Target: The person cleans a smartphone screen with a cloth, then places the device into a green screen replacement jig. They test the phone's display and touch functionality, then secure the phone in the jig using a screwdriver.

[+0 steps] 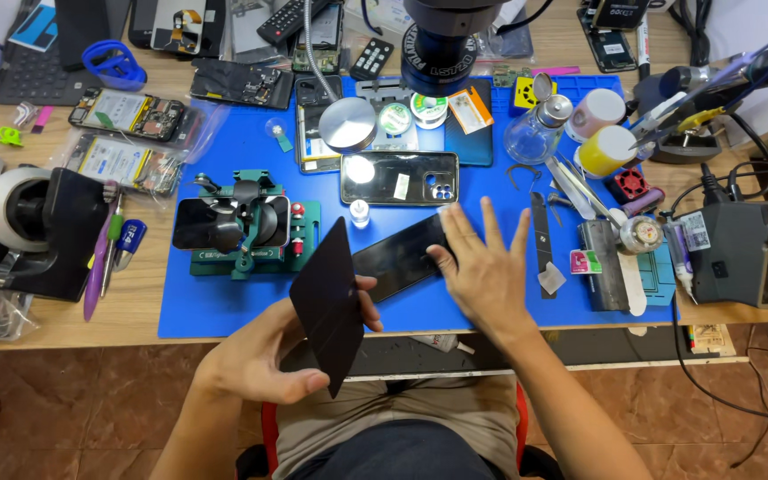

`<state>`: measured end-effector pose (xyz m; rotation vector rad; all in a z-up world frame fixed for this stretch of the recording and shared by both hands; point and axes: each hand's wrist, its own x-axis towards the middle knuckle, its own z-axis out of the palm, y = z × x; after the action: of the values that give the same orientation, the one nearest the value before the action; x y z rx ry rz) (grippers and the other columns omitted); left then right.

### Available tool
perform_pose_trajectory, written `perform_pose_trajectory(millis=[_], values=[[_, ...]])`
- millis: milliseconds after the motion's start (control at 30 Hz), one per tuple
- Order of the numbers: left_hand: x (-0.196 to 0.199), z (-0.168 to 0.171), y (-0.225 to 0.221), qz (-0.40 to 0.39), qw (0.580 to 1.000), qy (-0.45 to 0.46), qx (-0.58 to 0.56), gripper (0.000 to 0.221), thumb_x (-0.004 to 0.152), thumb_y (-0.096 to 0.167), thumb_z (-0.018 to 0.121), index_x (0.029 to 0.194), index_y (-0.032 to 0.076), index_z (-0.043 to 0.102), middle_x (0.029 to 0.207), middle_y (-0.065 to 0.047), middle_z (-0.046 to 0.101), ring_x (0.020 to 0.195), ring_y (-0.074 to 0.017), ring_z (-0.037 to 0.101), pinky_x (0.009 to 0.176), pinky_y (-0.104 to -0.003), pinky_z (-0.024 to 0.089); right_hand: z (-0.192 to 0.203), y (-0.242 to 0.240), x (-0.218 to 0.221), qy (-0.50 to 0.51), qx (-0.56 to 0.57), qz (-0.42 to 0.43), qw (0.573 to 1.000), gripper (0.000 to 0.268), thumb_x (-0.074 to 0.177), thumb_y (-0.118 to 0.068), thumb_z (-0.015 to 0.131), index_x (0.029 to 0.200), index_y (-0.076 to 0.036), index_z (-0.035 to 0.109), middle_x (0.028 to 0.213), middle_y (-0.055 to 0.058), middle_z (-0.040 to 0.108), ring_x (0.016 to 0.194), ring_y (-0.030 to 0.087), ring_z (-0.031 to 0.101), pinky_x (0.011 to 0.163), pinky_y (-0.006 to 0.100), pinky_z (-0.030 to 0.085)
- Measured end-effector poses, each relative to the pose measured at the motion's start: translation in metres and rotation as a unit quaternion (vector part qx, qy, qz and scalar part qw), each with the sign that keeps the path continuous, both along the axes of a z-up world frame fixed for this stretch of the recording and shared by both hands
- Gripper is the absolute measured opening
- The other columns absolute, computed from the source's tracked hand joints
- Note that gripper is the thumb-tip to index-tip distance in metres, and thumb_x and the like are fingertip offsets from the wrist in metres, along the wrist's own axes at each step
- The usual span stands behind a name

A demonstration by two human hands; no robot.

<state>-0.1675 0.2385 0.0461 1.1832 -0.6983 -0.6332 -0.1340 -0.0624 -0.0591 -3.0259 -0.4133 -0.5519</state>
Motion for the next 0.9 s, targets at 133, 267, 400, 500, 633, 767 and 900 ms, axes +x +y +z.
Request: perform_pose_trajectory(millis=[133,267,400,500,633,767,900], values=[[-0.003,-0.025,0.002,0.03,0.999,0.029,0.024,0.085,0.094,0.047,0.076,0.152,-0.002,0.039,0.128,-0.015,0.061,0.127,-0.0258,0.06,0.112,-0.039,0.048,-0.008,-0.008,0.006,-0.002,0.023,-0.004,1.0,0.06,0.11,-0.054,0.042,0.151,-0.014,0.06,0.147,0.002,0.067,0.152,0.037,0.043,0.12,0.077,0.015],[-0.001,-0.045,-0.005,0.137,0.989,-0.05,0.028,0.085,0.083,0.021,0.084,0.155,-0.002,0.045,0.134,-0.018,0.065,0.129,-0.0269,0.061,0.115,-0.047,0.045,-0.021,-0.003,0.005,-0.094,0.019,0.001,0.995,0.059,0.111,-0.058,0.046,0.144,-0.016,0.069,0.143,0.005,0.071,0.153,0.03,0.047,0.128,0.068,0.008],[0.006,-0.059,-0.013,0.175,0.982,-0.074,-0.006,0.088,0.082,0.02,0.083,0.158,-0.002,0.043,0.129,-0.015,0.065,0.11,-0.0204,0.062,0.108,-0.042,0.048,-0.016,0.023,-0.005,-0.087,0.013,0.049,0.995,0.059,0.108,-0.057,0.047,0.143,-0.013,0.067,0.144,0.009,0.068,0.15,0.037,0.047,0.123,0.075,0.015],[0.012,-0.069,-0.025,0.209,0.974,-0.069,-0.054,0.095,0.083,0.026,0.084,0.16,-0.004,0.036,0.128,-0.015,0.06,0.112,-0.0228,0.062,0.108,-0.042,0.049,-0.017,0.077,-0.024,-0.06,0.084,0.131,0.986,0.056,0.101,-0.052,0.059,0.137,-0.01,0.068,0.139,0.011,0.069,0.147,0.038,0.047,0.121,0.075,0.018],[0.012,-0.065,-0.019,0.219,0.97,-0.049,-0.09,0.101,0.088,0.035,0.082,0.163,-0.003,0.027,0.124,-0.011,0.055,0.105,-0.0187,0.059,0.101,-0.04,0.051,-0.015,0.074,-0.028,-0.033,0.11,0.179,0.977,0.052,0.103,-0.052,0.056,0.136,-0.014,0.068,0.145,0.005,0.067,0.152,0.033,0.042,0.123,0.074,0.015],[0.009,-0.066,-0.016,0.212,0.967,-0.012,-0.143,0.109,0.089,0.049,0.08,0.165,-0.005,0.023,0.125,-0.011,0.051,0.099,-0.0157,0.055,0.094,-0.035,0.05,-0.02,0.05,-0.009,-0.083,0.043,0.095,0.991,0.056,0.105,-0.055,0.054,0.14,-0.013,0.068,0.142,0.009,0.069,0.148,0.038,0.047,0.121,0.076,0.018],[0.009,-0.056,-0.026,0.216,0.958,0.015,-0.189,0.111,0.092,0.059,0.071,0.166,-0.006,0.019,0.122,-0.014,0.051,0.094,-0.0178,0.051,0.086,-0.034,0.046,-0.015,0.087,-0.027,-0.062,0.094,0.155,0.981,0.061,0.105,-0.058,0.05,0.142,-0.012,0.065,0.146,0.008,0.066,0.151,0.032,0.045,0.126,0.071,0.014]])
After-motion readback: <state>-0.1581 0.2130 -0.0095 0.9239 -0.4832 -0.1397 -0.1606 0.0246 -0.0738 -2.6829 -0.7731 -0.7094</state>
